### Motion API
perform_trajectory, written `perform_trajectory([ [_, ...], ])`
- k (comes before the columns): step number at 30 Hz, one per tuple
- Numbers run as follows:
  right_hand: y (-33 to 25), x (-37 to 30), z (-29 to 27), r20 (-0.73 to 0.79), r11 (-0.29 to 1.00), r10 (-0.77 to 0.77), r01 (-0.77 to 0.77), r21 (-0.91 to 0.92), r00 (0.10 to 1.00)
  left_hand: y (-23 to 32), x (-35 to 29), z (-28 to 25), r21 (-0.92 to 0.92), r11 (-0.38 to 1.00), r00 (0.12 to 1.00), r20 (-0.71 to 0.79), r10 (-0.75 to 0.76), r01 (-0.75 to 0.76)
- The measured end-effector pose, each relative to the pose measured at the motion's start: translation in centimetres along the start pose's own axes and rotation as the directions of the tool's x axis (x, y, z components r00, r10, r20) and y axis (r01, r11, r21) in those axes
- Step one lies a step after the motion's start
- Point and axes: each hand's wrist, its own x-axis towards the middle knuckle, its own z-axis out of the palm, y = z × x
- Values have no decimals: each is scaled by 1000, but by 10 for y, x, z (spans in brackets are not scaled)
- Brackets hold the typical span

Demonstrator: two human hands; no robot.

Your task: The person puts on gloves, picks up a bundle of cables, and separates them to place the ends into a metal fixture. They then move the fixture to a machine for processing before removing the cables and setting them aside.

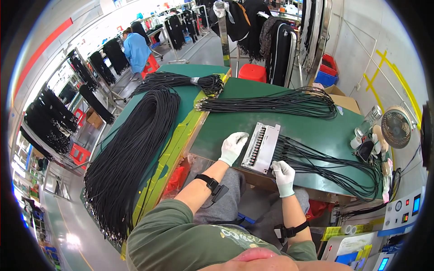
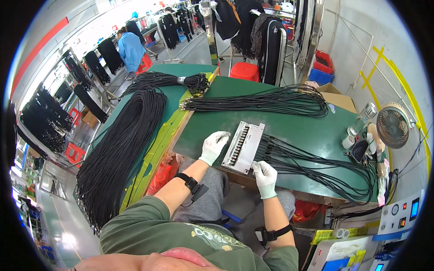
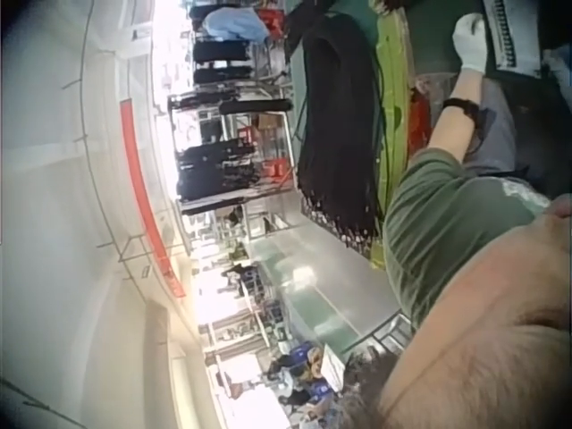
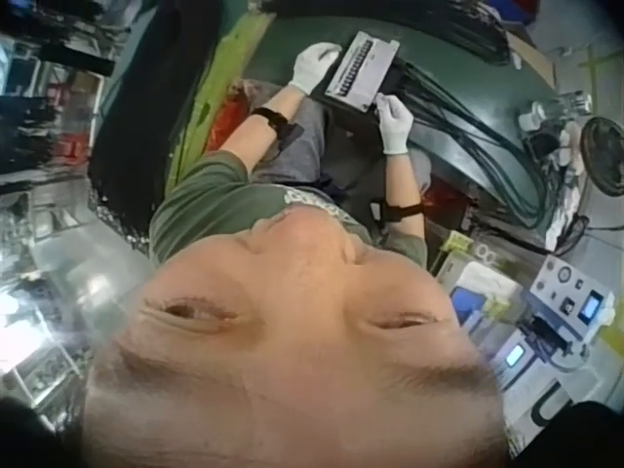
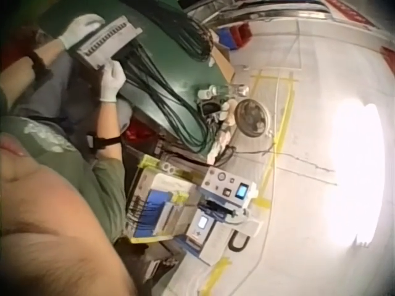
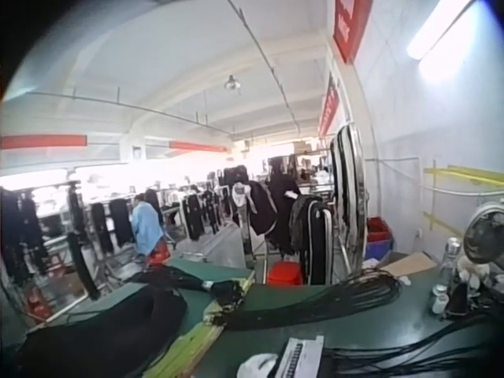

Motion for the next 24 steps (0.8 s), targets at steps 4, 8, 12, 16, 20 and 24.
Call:
perform_trajectory([
  [4,8,-5,-4,-52,991,-116,112,-77,992,-12,4,10,-102,994,999,-6,42,-43],
  [8,2,-9,-3,-108,973,-227,219,-75,968,-7,8,0,-173,983,998,50,-47,55],
  [12,-39,-42,-43,-219,969,78,-22,247,973,-36,18,-12,-219,968,990,106,-96,118],
  [16,-69,-118,-145,-619,967,-197,47,-249,761,-30,24,-6,-230,964,976,200,-87,133],
  [20,-51,-299,-319,-977,965,-69,-236,-117,200,-20,22,1,-197,974,976,205,-72,113],
  [24,-67,-494,-384,-928,354,-287,-926,129,-239,-25,18,-3,-218,968,978,192,-84,125],
])
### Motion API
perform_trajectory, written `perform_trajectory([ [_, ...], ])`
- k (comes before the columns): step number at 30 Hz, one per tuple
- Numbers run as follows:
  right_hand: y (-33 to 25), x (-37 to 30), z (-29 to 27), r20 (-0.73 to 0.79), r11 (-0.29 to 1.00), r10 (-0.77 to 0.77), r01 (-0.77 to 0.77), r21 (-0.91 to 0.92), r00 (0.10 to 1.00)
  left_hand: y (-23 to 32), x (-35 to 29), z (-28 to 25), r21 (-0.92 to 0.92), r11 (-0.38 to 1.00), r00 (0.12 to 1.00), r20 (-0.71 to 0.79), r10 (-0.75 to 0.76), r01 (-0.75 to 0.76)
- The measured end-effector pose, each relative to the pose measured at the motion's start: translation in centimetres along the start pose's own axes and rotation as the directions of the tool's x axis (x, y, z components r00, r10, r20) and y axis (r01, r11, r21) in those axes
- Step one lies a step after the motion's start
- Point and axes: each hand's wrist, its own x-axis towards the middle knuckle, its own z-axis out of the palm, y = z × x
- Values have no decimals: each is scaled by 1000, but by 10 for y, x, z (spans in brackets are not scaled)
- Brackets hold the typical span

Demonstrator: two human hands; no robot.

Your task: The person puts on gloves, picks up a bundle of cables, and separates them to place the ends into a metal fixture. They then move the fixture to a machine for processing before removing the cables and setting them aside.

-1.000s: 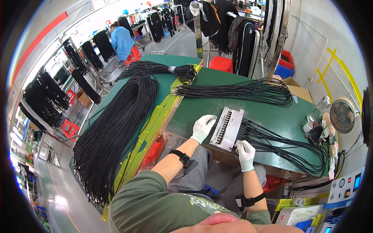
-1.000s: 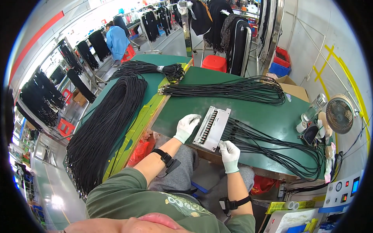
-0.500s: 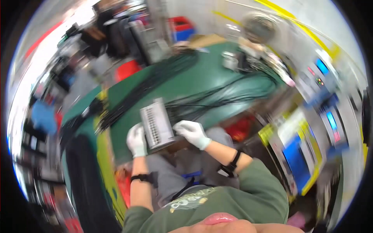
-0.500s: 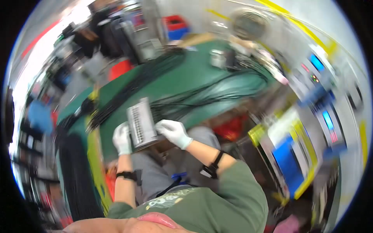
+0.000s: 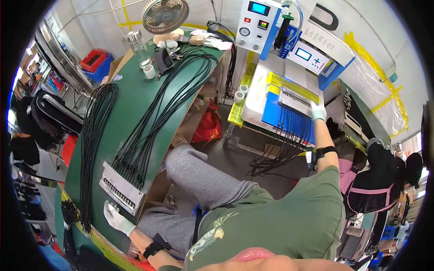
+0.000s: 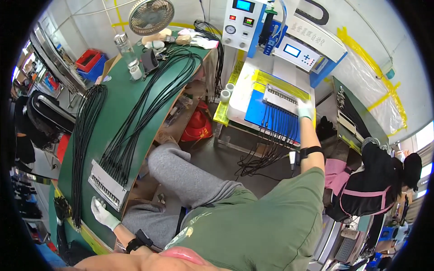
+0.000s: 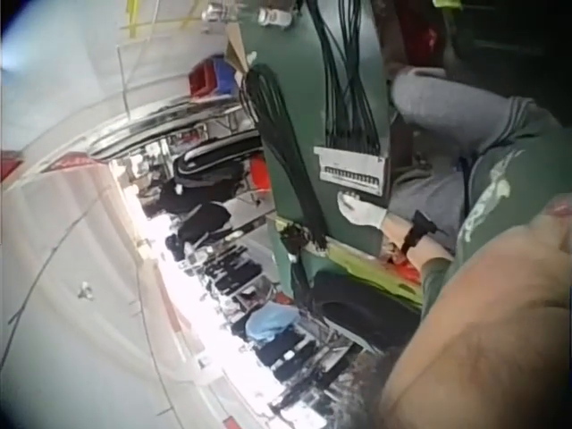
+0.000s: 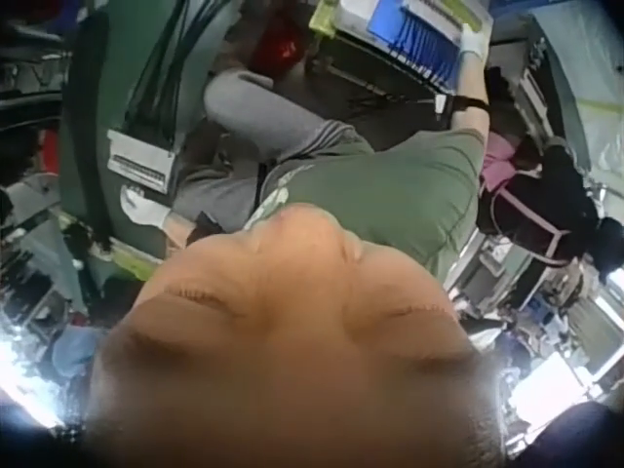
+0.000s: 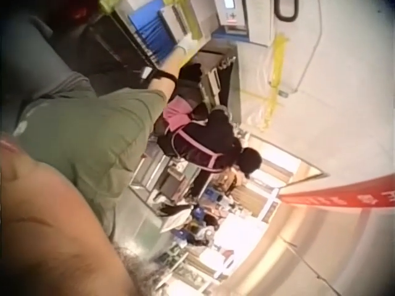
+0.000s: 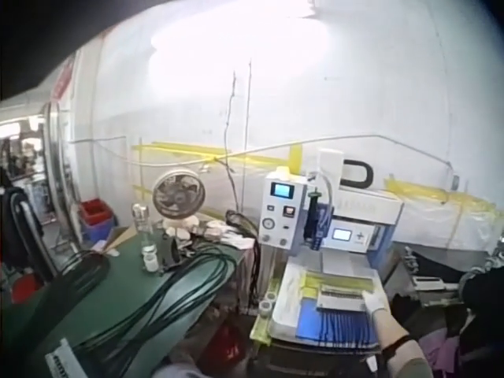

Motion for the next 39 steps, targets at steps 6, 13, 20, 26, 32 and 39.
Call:
perform_trajectory([
  [6,69,32,-1,115,969,241,-233,-83,964,-11,5,-9,22,1000,1000,-27,9,-8],
  [13,76,39,14,81,950,294,-282,-131,952,2,2,-2,28,1000,999,-52,-4,6],
  [20,-2,0,-24,-10,926,-159,153,345,987,34,-33,4,-133,991,999,-49,-20,14],
  [26,-157,-103,-28,270,600,-535,135,788,800,97,-91,75,-111,990,834,534,138,-92],
  [32,-344,-302,-5,457,432,-857,-149,889,237,96,-133,94,-516,677,756,648,-92,525],
  [39,-498,-438,33,365,275,-883,305,912,-295,74,-113,24,-684,549,855,504,-120,480],
])
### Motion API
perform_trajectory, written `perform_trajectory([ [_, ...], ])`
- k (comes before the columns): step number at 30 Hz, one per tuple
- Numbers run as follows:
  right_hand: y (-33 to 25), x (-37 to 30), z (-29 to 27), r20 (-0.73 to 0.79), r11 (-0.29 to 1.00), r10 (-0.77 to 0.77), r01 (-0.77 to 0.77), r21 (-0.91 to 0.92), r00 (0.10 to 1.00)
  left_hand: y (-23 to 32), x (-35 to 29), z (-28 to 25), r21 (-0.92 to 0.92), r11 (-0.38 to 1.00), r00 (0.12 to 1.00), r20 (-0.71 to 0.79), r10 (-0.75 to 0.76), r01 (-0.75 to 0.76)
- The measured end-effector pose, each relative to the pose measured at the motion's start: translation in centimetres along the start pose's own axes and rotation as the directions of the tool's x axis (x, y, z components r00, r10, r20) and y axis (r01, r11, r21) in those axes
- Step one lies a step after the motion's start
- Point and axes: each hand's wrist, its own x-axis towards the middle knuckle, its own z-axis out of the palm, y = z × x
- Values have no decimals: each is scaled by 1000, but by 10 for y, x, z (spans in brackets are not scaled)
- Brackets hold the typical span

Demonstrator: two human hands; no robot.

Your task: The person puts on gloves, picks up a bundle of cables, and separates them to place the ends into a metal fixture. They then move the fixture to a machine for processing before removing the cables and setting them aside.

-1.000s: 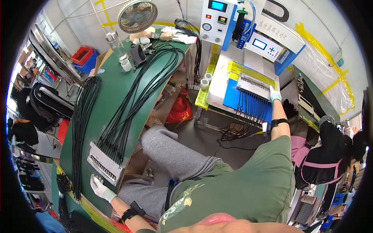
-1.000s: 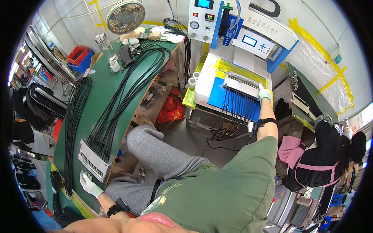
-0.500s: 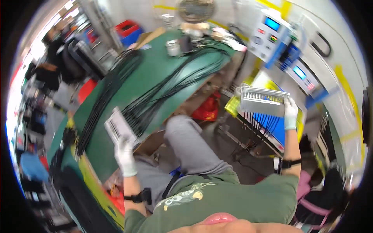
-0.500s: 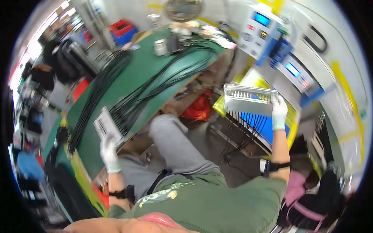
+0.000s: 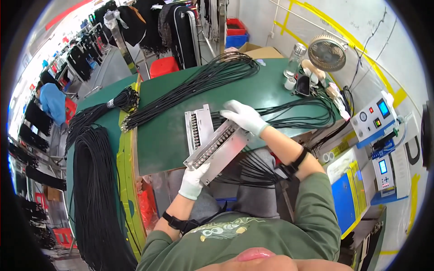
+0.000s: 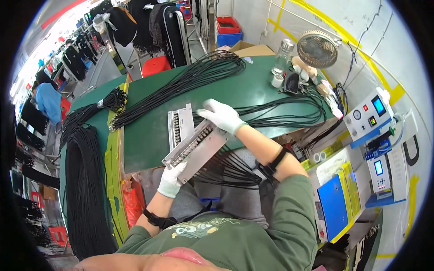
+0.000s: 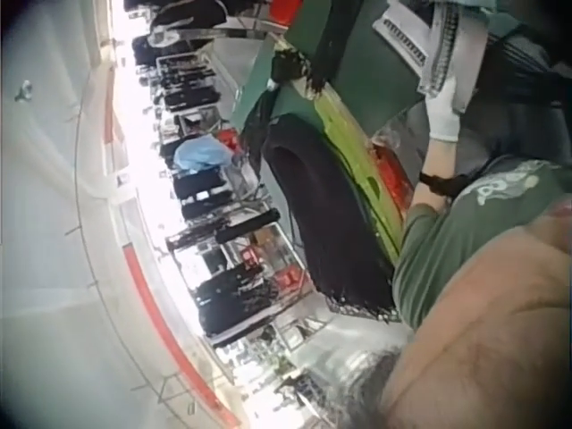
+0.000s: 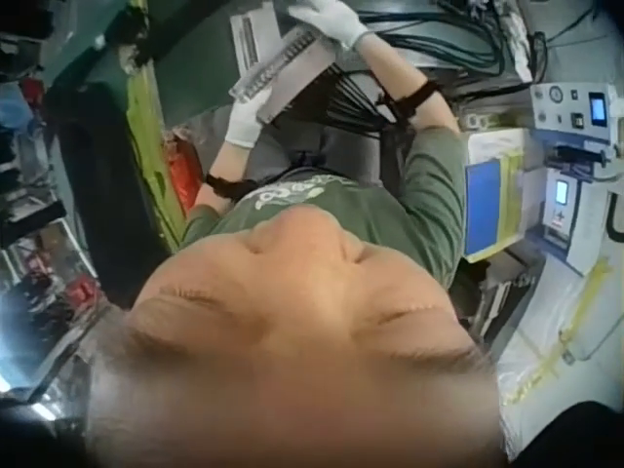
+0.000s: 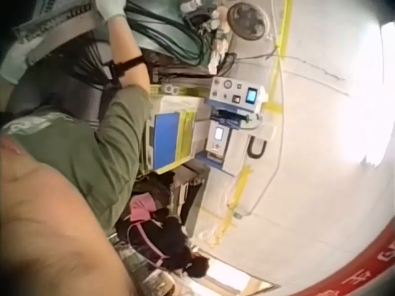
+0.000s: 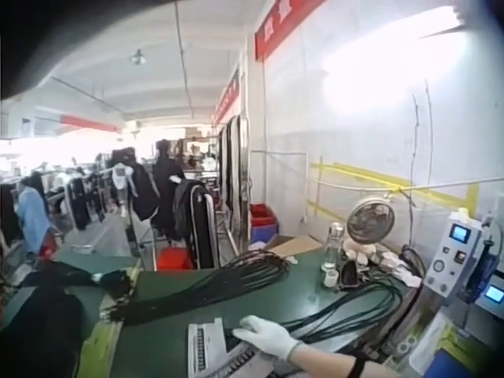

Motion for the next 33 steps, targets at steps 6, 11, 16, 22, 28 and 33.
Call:
perform_trajectory([
  [6,-11,105,88,334,762,-204,363,-536,920,-14,6,-41,4,1000,990,-139,-1,2],
  [11,-34,120,94,361,644,13,268,-716,933,-13,17,-51,11,1000,993,-112,-26,27],
  [16,-38,119,45,306,837,45,132,-532,951,-8,15,-51,-37,997,993,-89,-78,75],
  [22,-40,9,-19,-1,808,-313,266,-525,950,-5,11,-51,187,981,994,107,22,-41],
  [28,-26,-147,-128,-536,964,-249,152,-219,807,23,17,-34,238,968,963,270,11,-77],
  [33,1,-283,-245,-871,948,59,246,202,488,43,37,-24,255,965,990,138,28,-63],
])
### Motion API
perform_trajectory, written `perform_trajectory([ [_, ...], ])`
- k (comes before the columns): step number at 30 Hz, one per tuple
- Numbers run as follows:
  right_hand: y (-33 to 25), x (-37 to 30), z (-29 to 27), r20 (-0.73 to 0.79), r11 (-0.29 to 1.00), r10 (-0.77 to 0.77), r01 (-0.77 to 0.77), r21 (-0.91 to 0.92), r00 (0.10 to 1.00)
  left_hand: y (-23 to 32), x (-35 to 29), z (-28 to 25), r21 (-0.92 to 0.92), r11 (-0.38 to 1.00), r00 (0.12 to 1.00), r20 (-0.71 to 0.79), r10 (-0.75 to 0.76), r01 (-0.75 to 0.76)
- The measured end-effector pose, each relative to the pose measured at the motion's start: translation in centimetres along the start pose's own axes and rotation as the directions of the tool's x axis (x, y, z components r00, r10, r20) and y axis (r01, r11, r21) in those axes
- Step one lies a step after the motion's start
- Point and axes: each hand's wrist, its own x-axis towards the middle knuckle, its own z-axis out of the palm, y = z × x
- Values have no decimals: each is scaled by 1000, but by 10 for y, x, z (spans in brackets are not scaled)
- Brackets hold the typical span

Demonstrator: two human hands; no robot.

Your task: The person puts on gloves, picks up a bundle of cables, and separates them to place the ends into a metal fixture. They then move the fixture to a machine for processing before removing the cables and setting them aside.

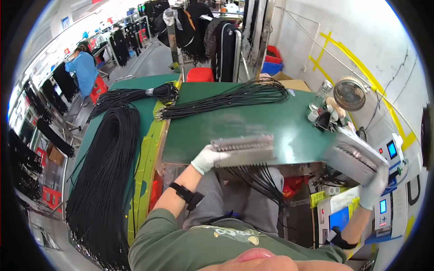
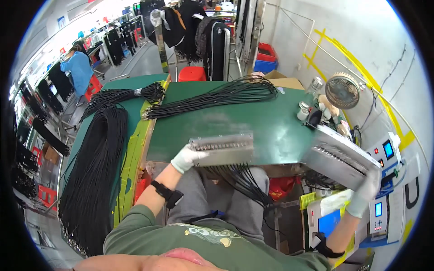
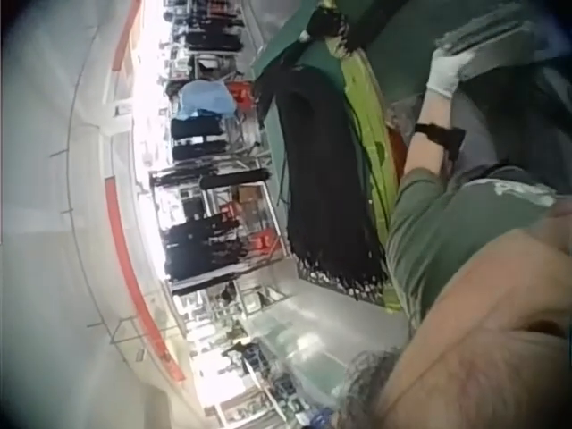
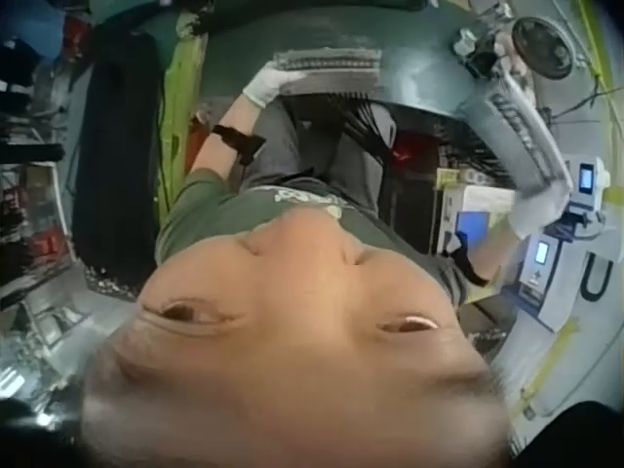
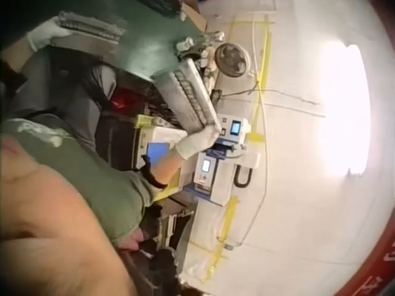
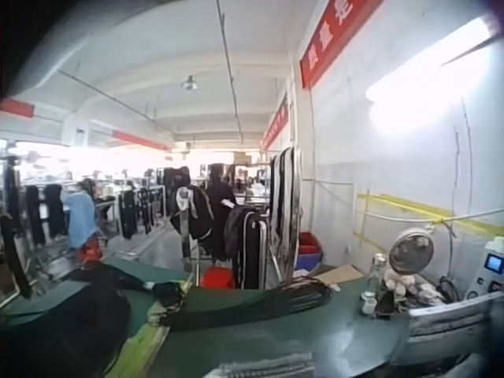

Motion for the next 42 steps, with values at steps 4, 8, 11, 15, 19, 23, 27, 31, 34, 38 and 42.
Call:
perform_trajectory([
  [4,-71,-34,-96,-143,986,110,-90,138,984,-28,51,-26,-4,1000,989,-147,-6,6],
  [8,-48,-46,-193,367,131,-9,-363,923,930,-42,64,-65,-37,999,983,-182,23,-30],
  [11,-38,-86,-212,-229,983,161,-176,-47,960,-46,74,-93,-10,999,988,-145,-47,46],
  [15,31,-150,-307,-713,874,429,-454,172,555,-41,75,-67,59,997,996,-65,-55,59],
  [19,84,-187,-365,-836,754,410,-651,85,365,-37,72,-64,70,996,997,-66,-49,53],
  [23,171,-189,-438,-893,544,343,-837,-65,292,-37,65,-61,57,994,994,-61,-92,95],
  [27,205,-170,-427,-905,171,273,-942,-288,326,-31,57,-63,90,992,992,-93,-83,92],
  [31,201,-165,-415,-923,-45,272,-955,-294,271,-30,62,-62,101,988,988,-108,-109,120],
  [34,204,-162,-410,-894,-37,331,-942,-333,303,-29,60,-66,88,989,989,-103,-109,119],
  [38,207,-176,-428,-855,84,346,-920,-383,387,-31,63,-62,103,986,986,-117,-122,134],
  [42,203,-177,-422,-846,-17,267,-876,-482,460,-34,64,-67,111,984,985,-111,-128,141],
])
